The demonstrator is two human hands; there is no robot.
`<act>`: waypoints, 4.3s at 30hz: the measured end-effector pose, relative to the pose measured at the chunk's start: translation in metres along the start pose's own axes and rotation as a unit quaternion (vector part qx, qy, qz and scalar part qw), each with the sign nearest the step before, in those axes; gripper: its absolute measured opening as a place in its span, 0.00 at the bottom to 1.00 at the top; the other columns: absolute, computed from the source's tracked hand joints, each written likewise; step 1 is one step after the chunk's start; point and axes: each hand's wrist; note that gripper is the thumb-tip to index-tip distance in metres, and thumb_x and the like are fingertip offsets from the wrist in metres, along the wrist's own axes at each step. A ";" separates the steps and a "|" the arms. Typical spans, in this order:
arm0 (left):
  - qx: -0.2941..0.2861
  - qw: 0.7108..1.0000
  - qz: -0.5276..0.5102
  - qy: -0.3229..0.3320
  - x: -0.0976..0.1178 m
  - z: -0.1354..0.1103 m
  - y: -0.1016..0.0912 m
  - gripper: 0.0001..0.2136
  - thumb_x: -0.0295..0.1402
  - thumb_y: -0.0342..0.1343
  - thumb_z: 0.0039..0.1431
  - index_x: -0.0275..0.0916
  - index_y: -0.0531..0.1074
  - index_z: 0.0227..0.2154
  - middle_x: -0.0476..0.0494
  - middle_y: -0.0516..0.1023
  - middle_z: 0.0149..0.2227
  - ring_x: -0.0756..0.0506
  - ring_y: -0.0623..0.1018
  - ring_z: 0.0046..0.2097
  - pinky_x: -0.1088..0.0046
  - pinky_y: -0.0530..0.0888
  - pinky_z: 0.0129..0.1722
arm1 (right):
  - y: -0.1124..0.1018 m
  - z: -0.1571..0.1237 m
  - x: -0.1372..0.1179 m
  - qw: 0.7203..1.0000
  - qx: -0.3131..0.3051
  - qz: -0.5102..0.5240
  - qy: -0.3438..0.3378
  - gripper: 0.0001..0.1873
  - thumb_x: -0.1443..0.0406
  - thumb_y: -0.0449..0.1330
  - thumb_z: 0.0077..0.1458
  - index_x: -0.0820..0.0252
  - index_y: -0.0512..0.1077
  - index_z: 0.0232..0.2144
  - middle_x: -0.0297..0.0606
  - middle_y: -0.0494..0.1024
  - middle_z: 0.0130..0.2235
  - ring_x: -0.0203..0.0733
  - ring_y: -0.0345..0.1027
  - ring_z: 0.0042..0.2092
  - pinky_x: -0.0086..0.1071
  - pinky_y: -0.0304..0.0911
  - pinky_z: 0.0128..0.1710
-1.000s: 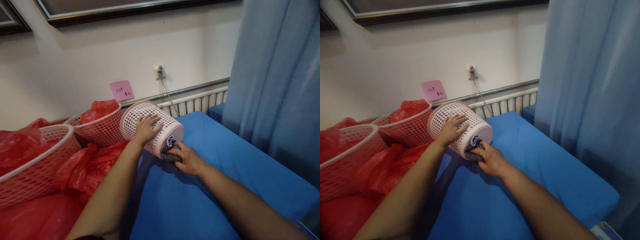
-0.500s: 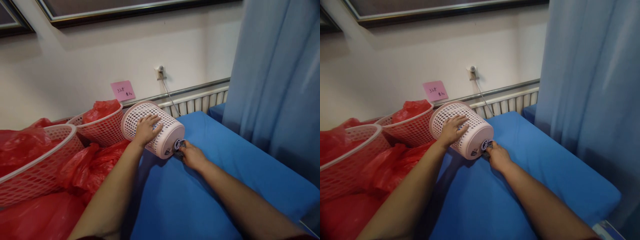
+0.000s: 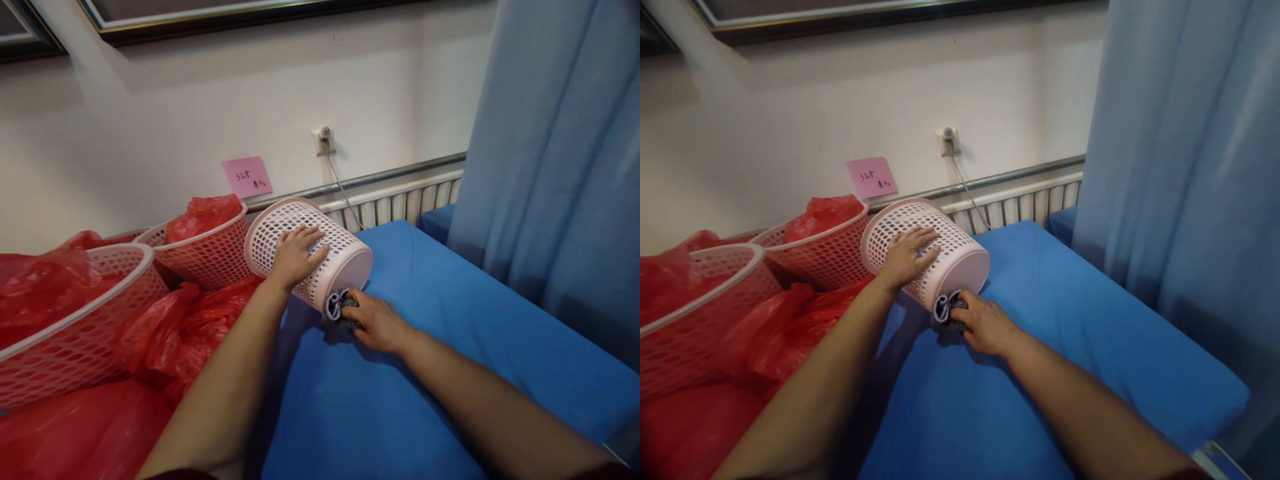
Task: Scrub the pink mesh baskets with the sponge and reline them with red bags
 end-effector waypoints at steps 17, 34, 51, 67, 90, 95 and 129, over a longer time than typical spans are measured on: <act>0.003 1.000 0.000 -0.003 0.000 -0.001 -0.001 0.21 0.47 0.51 0.69 0.49 0.76 0.59 0.47 0.73 0.66 0.37 0.66 0.70 0.49 0.56 0.70 | -0.007 -0.001 -0.001 0.998 0.036 0.051 -0.023 0.30 0.75 0.60 0.48 0.50 0.76 0.53 0.38 0.69 0.59 0.45 0.69 0.57 0.37 0.68 0.57; -0.007 1.000 0.001 -0.006 0.001 0.000 0.000 0.22 0.47 0.50 0.69 0.49 0.75 0.60 0.46 0.72 0.67 0.36 0.65 0.71 0.47 0.55 0.70 | 0.002 0.001 0.022 0.976 0.211 0.043 0.022 0.28 0.70 0.61 0.51 0.51 0.73 0.56 0.43 0.65 0.63 0.50 0.67 0.60 0.43 0.67 0.61; -0.033 0.999 0.011 -0.008 0.001 0.003 -0.002 0.23 0.47 0.48 0.70 0.47 0.74 0.61 0.44 0.71 0.67 0.35 0.65 0.71 0.46 0.57 0.69 | 0.015 0.011 0.033 0.959 0.220 0.074 0.165 0.24 0.71 0.60 0.51 0.54 0.73 0.52 0.43 0.67 0.60 0.47 0.70 0.56 0.41 0.67 0.59; -0.042 0.999 0.021 -0.006 -0.002 0.002 -0.001 0.23 0.47 0.48 0.70 0.47 0.74 0.62 0.45 0.70 0.68 0.36 0.64 0.72 0.48 0.58 0.70 | 0.017 0.013 0.052 0.919 0.207 0.074 0.327 0.19 0.71 0.61 0.49 0.57 0.77 0.45 0.39 0.76 0.42 0.45 0.75 0.39 0.40 0.72 0.47; -0.026 0.999 0.026 -0.006 -0.003 0.002 0.003 0.22 0.46 0.50 0.70 0.46 0.74 0.61 0.45 0.71 0.67 0.35 0.64 0.71 0.49 0.60 0.69 | 0.013 0.019 0.053 0.937 0.255 0.052 0.234 0.30 0.66 0.56 0.62 0.56 0.65 0.66 0.50 0.66 0.63 0.52 0.67 0.62 0.47 0.64 0.64; -0.023 0.999 0.022 -0.008 -0.004 0.004 0.004 0.23 0.47 0.50 0.70 0.46 0.74 0.61 0.45 0.71 0.67 0.35 0.64 0.71 0.49 0.60 0.69 | 0.015 0.014 0.071 0.927 0.163 0.064 0.332 0.23 0.68 0.64 0.51 0.55 0.79 0.51 0.44 0.79 0.44 0.53 0.77 0.46 0.46 0.72 0.54; -0.033 0.999 0.006 -0.022 -0.003 0.000 0.001 0.24 0.47 0.50 0.69 0.45 0.74 0.62 0.44 0.70 0.68 0.36 0.64 0.72 0.50 0.59 0.70 | 0.013 0.011 0.005 0.979 0.173 0.101 0.049 0.27 0.68 0.60 0.57 0.52 0.71 0.60 0.42 0.69 0.56 0.46 0.70 0.55 0.39 0.67 0.59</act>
Point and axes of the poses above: each hand's wrist, its own z-axis towards the middle knuckle, its own y-axis out of the palm, x = y × z
